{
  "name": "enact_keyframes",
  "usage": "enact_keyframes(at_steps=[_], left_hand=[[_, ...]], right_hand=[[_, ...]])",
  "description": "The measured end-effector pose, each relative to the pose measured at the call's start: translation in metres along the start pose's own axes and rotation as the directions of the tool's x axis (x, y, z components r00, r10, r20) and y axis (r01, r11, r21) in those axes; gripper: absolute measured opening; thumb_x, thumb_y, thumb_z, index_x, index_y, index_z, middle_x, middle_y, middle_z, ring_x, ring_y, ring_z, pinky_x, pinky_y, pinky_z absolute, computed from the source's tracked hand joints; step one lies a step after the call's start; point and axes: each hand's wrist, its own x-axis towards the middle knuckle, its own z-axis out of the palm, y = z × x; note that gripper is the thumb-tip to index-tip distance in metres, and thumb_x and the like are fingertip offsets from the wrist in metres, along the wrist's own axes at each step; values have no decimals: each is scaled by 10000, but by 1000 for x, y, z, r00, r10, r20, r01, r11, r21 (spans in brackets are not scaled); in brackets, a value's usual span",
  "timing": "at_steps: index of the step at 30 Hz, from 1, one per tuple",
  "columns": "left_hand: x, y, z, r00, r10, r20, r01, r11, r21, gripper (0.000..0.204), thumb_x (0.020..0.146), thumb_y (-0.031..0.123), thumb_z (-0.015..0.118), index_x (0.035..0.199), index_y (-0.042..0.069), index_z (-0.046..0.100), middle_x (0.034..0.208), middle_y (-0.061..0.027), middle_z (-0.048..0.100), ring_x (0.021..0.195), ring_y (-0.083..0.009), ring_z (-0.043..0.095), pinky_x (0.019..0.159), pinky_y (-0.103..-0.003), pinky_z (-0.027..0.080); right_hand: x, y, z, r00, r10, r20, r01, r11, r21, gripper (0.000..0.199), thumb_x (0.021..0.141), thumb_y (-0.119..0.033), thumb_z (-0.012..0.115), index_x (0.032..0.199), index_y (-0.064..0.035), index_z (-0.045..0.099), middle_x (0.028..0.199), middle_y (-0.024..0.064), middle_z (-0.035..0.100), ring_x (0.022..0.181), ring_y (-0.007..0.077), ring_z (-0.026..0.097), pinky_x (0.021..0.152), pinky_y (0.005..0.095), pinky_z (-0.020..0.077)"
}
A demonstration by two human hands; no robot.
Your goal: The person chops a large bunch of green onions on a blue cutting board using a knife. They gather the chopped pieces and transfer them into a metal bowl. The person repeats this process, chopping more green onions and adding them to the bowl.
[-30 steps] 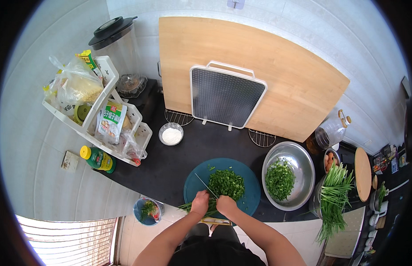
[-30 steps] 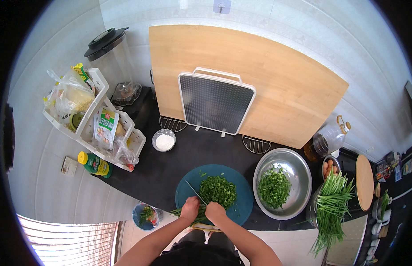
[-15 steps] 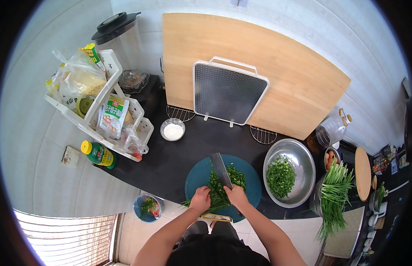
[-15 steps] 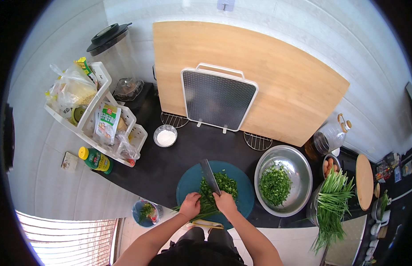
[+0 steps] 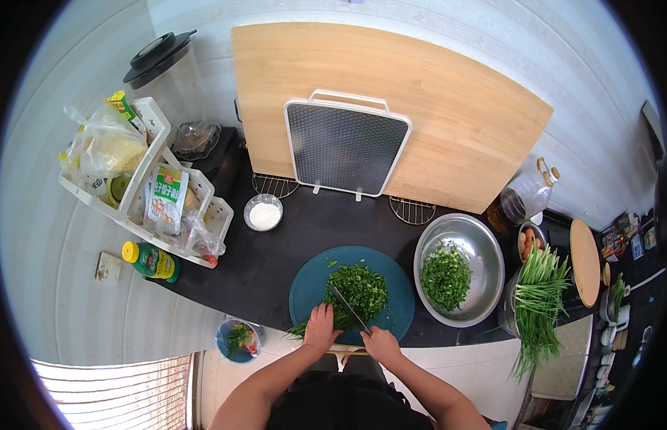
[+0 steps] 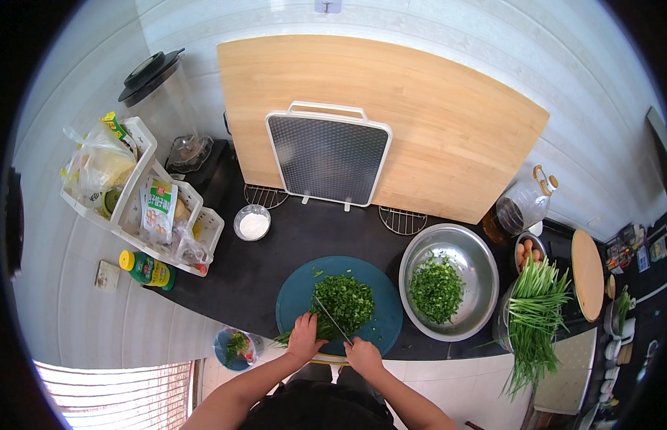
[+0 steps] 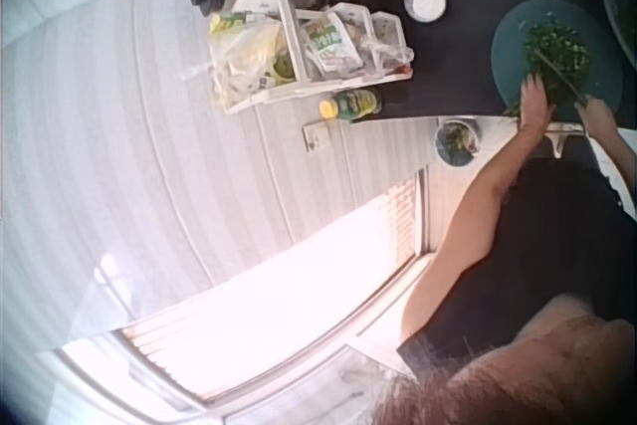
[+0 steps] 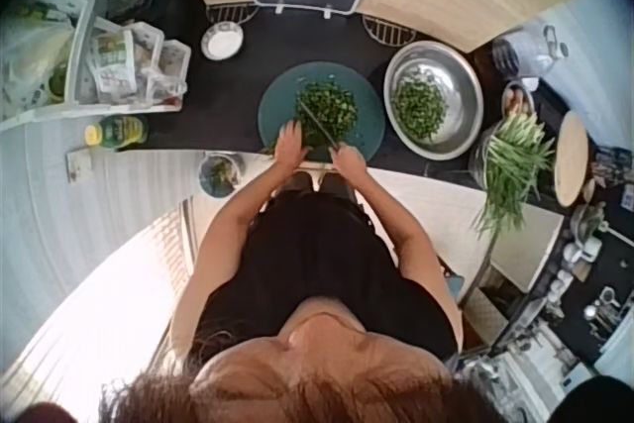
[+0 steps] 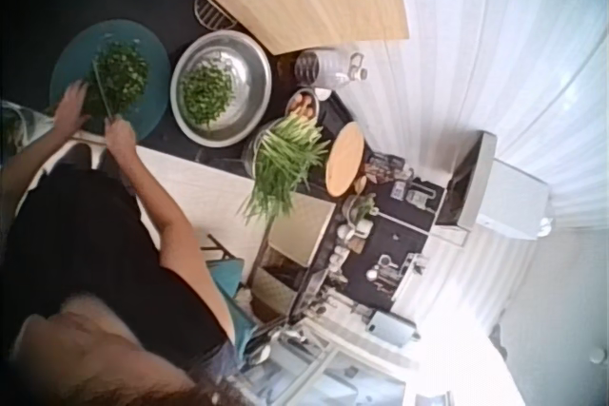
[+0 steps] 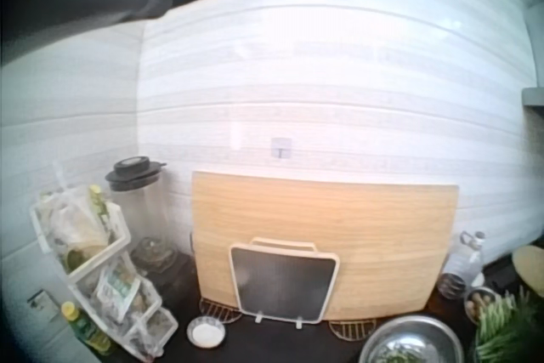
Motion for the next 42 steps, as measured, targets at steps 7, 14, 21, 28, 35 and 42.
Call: enact_keyframes(at_steps=[7, 14, 21, 28, 35, 42], left_hand=[[-2, -9, 26, 999, 37, 12, -38, 996, 78, 775, 680, 226, 746, 1289, -71, 370, 1280, -217, 386, 1180, -341, 399, 918, -349, 460], [0, -8, 38, 999, 33, 23, -35, 993, 113, 739, 710, 219, 713, 1296, -72, 369, 1285, -217, 380, 1186, -325, 395, 897, -322, 474], [0, -5, 29, 995, 60, -82, -51, 992, 115, 671, 716, 193, 705, 1272, -36, 407, 1270, -187, 401, 1169, -325, 413, 891, -319, 478], [20, -5, 19, 987, 94, -132, -84, 994, 73, 674, 698, 163, 718, 1281, -3, 421, 1272, -174, 424, 1169, -342, 404, 991, -406, 354], [15, 5, -26, 963, 161, -217, -170, 985, -25, 465, 751, 227, 690, 1149, 24, 562, 1228, -171, 480, 1137, -368, 423, 966, -452, 362], [37, 9, -15, 867, 419, -270, -434, 901, 3, 116, 701, 79, 581, 808, 60, 621, 932, -83, 541, 964, -277, 490, 831, -405, 407]], right_hand=[[10, -3, 12, 998, 12, 66, -9, 998, -60, 331, 883, -280, 492, 780, 19, 590, 753, 265, 622, 750, 430, 612, 692, 494, 495], [44, -14, 39, 995, -62, 83, 73, 988, -136, 278, 863, -237, 514, 800, 19, 603, 766, 251, 632, 743, 410, 624, 678, 466, 510], [53, -17, 7, 1000, -16, -26, 15, 999, -29, 322, 859, -311, 552, 804, -1, 618, 744, 244, 627, 749, 412, 617, 691, 474, 502], [46, -18, -29, 1000, -4, -14, 5, 995, 97, 335, 838, -323, 585, 836, 10, 618, 739, 241, 616, 763, 417, 603, 671, 452, 480], [24, -13, -66, 992, -42, -122, 63, 984, 168, 328, 846, -329, 577, 761, -13, 595, 685, 228, 605, 716, 425, 589, 651, 480, 472], [14, 16, -67, 988, 67, -139, -30, 966, 255, 331, 835, -325, 594, 812, 5, 598, 679, 224, 586, 718, 415, 584, 603, 432, 445]])
